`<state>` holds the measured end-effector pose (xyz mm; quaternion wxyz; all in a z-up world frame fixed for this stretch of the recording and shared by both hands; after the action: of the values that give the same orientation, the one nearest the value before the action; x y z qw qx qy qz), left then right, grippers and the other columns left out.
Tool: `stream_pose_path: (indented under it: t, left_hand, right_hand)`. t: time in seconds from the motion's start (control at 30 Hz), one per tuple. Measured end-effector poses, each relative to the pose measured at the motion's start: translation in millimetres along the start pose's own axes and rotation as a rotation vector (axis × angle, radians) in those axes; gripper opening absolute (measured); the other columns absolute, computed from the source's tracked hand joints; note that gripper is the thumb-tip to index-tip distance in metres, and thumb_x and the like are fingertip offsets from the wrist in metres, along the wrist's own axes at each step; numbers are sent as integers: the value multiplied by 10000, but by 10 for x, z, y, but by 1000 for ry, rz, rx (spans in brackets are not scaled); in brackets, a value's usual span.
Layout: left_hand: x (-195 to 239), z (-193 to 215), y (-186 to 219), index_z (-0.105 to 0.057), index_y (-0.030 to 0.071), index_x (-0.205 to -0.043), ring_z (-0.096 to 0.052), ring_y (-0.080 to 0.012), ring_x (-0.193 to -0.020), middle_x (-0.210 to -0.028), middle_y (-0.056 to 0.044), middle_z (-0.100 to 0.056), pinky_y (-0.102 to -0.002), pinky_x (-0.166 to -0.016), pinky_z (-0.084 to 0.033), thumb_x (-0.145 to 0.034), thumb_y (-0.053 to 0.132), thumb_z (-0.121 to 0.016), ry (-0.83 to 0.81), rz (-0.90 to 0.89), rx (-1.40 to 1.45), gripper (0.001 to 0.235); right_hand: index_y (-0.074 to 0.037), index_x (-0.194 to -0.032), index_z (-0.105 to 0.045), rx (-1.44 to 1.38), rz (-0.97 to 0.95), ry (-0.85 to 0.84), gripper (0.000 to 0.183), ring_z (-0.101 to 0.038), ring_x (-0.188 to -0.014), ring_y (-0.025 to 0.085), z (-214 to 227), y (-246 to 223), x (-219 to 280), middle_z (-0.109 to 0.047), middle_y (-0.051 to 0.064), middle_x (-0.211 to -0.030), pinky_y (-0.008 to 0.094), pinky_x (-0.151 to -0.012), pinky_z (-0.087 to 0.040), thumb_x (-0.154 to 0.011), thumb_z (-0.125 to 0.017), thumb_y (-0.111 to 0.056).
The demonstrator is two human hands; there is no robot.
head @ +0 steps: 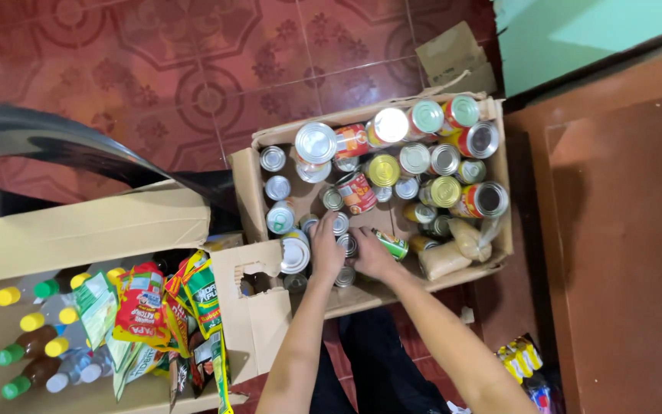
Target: Picking up various canned food items from a cardboard box on the floor and organizing them onto a wooden shelf.
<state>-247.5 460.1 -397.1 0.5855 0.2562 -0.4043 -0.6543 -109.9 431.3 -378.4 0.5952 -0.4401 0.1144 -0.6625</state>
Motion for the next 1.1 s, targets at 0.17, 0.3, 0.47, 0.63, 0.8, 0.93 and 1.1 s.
stream_pose_path:
  t: [0.17, 0.3, 0.47, 0.63, 0.8, 0.93, 1.1]
  left_hand:
    - [84, -89, -176, -589, 37, -1342, -465, -388, -1381, -1542, -153, -518, -442, -1172, -374, -666, -204, -608, -9, -46, -20, 718]
    - [126, -25, -69, -619, 106, -1293, -389, -391, -1428, -1615, -161, -371, -422, -1176, -348, -587, -149, -714, -133, -34, -4, 756]
    - [171, 69, 16, -628, 149, -1326, -267, -410, -1491, -1659, -224, -214, -433, -1198, -290, -569, -179, -714, -295, -31, -76, 829]
    - [347, 29, -68, -573, 156, -1416, -274, -429, -1474, -1616, -228, -298, -455, -1183, -294, -682, -54, -822, -310, -58, 38, 802]
    - [515, 380, 321, -440, 82, -1501, -587, -244, -1260, -1378, -108, -599, -375, -1073, -474, -707, 62, -863, -570, 76, 468, 900]
    - [684, 578, 603, -408, 67, -1544, -631, -171, -1209, -1340, -65, -646, -343, -1050, -505, -774, 146, -856, -733, 42, 701, 894]
    - [946, 1015, 1359, -467, 48, -1524, -662, -149, -1036, -1223, -85, -680, -331, -918, -555, -786, 148, -866, -715, 131, 660, 844]
  right_hand:
    - [-20, -1303, -508, 45, -14, 33, 745, -595, -1105, 460, -94, -97, 37, -592, 240, -1237, 500, -909, -517, -651, -859, -100]
    - [-19, -1250, -559, -46, -6, 61, 655, -617, -1110, 433, -92, 68, 3, -631, 226, -1205, 468, -951, -521, -663, -840, -98]
    - [-39, -1261, -603, -338, -23, 91, 684, -654, -1126, 304, 139, 50, 181, -675, 150, -1197, 401, -969, -536, -621, -839, -92]
    - [-72, -1314, -591, -553, -131, 54, 723, -643, -1147, 188, 390, -40, 446, -687, 77, -1227, 361, -974, -533, -647, -863, -134]
    - [-62, -1330, -569, -792, -46, 118, 682, -638, -1139, 184, 724, -452, 936, -677, 85, -1241, 343, -984, -510, -717, -854, -155]
    - [-49, -1314, -560, -887, -34, 225, 620, -636, -1123, 174, 870, -681, 1409, -689, 81, -1230, 334, -971, -503, -776, -834, -191]
    - [-37, -1325, -584, -1076, -33, 404, 476, -640, -1071, 153, 992, -943, 1997, -685, 73, -1168, 336, -910, -519, -915, -726, -231]
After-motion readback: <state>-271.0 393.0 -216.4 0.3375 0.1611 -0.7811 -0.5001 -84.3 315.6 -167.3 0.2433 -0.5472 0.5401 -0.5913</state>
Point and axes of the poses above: each hand's wrist, its own x-axis away from the middle knuckle, its own z-axis out of the back of the hand, y = z × x, the point moved 2 cm from there along -x, towards the middle knuckle
